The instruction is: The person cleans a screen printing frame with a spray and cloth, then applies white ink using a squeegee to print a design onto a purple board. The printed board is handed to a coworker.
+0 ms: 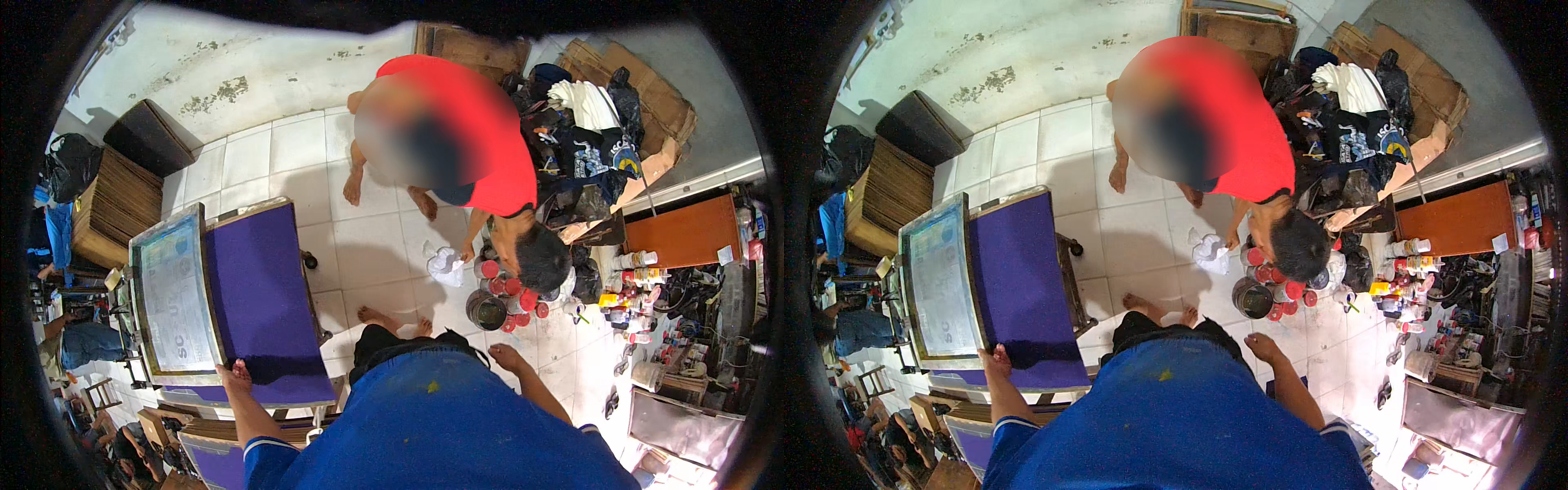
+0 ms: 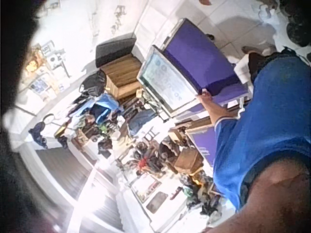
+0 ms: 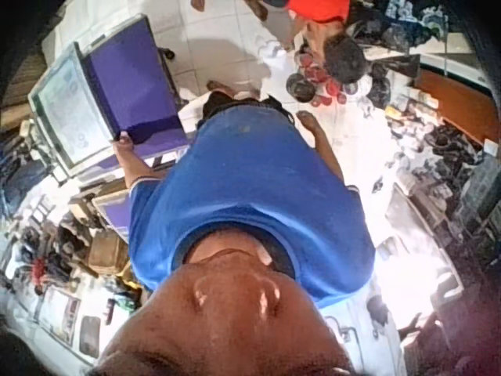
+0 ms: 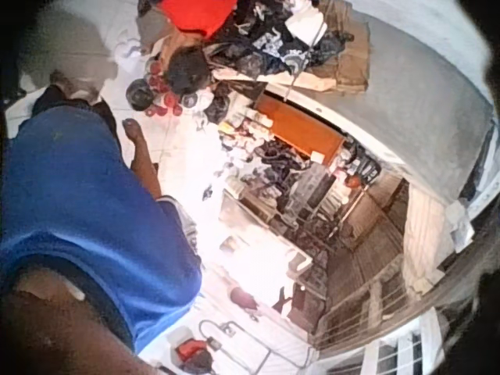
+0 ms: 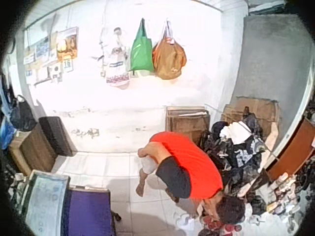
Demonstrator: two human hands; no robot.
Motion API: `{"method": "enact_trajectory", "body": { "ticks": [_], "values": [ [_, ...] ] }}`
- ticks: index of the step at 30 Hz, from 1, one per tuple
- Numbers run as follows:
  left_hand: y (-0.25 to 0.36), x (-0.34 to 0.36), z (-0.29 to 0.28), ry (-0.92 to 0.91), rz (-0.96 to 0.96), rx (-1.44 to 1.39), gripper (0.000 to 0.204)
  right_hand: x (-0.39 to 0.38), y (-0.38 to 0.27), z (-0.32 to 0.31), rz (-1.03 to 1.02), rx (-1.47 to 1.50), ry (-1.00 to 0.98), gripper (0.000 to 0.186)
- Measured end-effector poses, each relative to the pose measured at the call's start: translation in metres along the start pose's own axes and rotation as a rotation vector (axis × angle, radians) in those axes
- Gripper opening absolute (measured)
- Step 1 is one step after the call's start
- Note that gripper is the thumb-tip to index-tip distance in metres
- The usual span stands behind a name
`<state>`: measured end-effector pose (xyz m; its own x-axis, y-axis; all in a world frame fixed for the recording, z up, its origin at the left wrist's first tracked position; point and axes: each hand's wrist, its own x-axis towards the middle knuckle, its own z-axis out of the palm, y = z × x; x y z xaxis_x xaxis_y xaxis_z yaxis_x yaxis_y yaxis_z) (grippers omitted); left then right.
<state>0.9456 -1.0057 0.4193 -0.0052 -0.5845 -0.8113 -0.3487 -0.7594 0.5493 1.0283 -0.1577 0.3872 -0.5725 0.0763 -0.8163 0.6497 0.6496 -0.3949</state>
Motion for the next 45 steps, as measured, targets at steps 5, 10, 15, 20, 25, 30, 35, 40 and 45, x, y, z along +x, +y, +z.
{"method": "enact_trajectory", "body": {
  "ticks": [5, 10, 15, 20, 25, 30, 35, 40, 45],
  "values": [
    [-0.023, -0.057, 0.045, -0.112, 0.169, 0.068, 0.096, -0.004, 0.103, -0.004, 0.071, 0.110, 0.104, 0.048],
    [-0.114, -0.177, 0.159, -0.379, 0.541, 0.306, 0.072, 0.006, 0.144, -0.020, 0.104, 0.123, 0.094, 0.045],
    [-0.226, -0.256, 0.221, -0.911, 0.642, 0.651, 0.034, 0.045, 0.113, -0.049, -0.029, 0.042, 0.058, 0.041],
    [-0.278, -0.270, 0.227, -1.250, 0.643, 1.120, 0.043, 0.114, 0.068, -0.074, -0.252, -0.004, 0.055, 0.034],
    [-0.263, -0.276, 0.217, -1.132, 0.807, 1.261, 0.042, 0.189, 0.025, -0.085, -0.260, -0.002, -0.051, 0.032],
    [-0.225, -0.291, 0.232, -1.098, 0.878, 1.205, 0.042, 0.213, -0.060, -0.107, -0.303, -0.179, 0.001, 0.035],
    [-0.182, -0.340, 0.309, -1.045, 1.267, 0.905, 0.049, 0.177, -0.211, -0.147, -0.461, 0.203, 0.013, 0.050],
    [-0.133, -0.404, 0.413, -0.845, 1.683, 0.565, 0.063, 0.149, -0.383, -0.202, -0.811, 0.247, 0.234, 0.061],
    [-0.100, -0.439, 0.470, -0.700, 1.653, 0.610, 0.054, 0.170, -0.500, -0.224, -1.026, 0.134, 0.277, 0.078]
  ]
}}
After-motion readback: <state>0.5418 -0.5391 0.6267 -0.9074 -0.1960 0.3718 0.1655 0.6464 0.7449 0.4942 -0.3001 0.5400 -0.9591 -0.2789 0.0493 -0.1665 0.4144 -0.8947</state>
